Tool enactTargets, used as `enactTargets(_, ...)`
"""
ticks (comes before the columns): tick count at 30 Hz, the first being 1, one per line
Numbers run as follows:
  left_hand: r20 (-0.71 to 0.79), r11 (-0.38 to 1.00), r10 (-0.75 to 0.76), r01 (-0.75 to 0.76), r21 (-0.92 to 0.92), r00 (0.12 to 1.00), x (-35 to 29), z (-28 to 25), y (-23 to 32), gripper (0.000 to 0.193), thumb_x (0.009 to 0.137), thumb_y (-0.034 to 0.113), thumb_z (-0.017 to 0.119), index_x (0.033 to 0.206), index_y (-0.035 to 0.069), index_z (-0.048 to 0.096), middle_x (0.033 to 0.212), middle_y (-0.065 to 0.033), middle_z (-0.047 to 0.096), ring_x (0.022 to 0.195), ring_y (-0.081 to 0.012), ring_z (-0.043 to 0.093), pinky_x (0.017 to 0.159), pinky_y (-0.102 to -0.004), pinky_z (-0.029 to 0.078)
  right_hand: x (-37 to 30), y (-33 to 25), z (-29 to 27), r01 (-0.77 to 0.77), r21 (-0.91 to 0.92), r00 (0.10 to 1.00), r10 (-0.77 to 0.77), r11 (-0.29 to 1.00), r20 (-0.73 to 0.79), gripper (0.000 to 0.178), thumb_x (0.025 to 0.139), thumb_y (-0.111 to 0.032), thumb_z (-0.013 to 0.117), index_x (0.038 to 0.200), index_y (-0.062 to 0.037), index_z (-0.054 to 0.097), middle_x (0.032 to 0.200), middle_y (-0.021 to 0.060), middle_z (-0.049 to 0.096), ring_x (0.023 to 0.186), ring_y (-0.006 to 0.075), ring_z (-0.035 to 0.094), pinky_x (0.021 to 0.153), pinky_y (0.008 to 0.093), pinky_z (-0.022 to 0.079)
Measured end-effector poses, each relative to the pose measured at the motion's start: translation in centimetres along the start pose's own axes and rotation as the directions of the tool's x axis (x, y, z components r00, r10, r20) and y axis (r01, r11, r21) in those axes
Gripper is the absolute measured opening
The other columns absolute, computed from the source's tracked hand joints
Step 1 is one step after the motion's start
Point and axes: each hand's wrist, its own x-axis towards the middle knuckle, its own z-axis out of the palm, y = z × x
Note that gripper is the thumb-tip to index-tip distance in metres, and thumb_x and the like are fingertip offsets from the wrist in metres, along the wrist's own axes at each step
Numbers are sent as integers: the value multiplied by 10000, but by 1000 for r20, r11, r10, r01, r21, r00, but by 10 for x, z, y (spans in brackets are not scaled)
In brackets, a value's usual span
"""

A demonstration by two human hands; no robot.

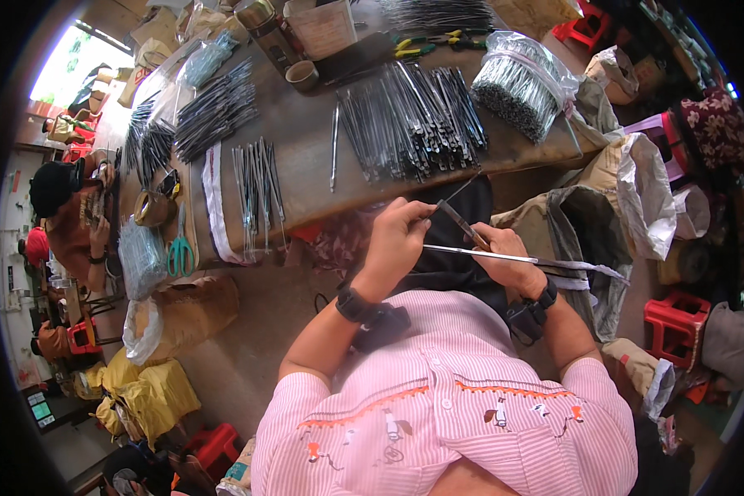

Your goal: The person repeatedly picks up thin metal rods from a pile on the table, uses pliers to cut them into shorter segments, and places the cut pieces back on the table. The process is repeated continuously with multiple rods.

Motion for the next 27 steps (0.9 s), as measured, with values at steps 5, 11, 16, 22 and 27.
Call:
enactTargets(5,41,998,-26,23,60,999,3,-10,4,248,856,134,679,1062,-4,671,853,-144,568,788,-250,579,699,-343,465,1,-3,2,21,62,999,-19,998,-30,257,769,-172,559,1009,-92,606,814,223,637,771,455,596,690,490,487)
enactTargets(11,-65,962,-82,96,255,995,-14,-36,14,401,787,224,763,1137,55,664,975,-109,514,780,-185,560,738,-302,482,15,-19,13,-12,140,1000,14,990,-19,263,781,-189,535,1017,-102,611,775,232,630,788,460,592,711,506,469)
enactTargets(16,-232,923,38,55,380,972,-24,-47,7,240,804,149,720,1024,58,695,883,-136,558,774,-308,596,695,-381,487,31,-34,26,5,169,998,-15,986,61,305,795,-202,522,1071,-92,593,812,233,633,811,444,600,719,488,466)
enactTargets(22,-447,864,162,93,495,880,-17,-91,-33,197,823,123,669,983,14,707,837,-193,625,785,-362,611,719,-398,488,37,-34,38,-49,390,983,-24,920,180,404,817,-195,518,1196,-59,539,757,125,603,691,247,594,689,349,470)
enactTargets(27,-641,722,151,359,591,752,1,-161,-84,321,839,225,655,1018,-39,689,892,-245,658,865,-395,633,791,-439,495,33,-26,37,-102,534,979,-12,839,204,410,807,-134,489,1193,-2,533,781,75,616,673,156,583,670,294,477)
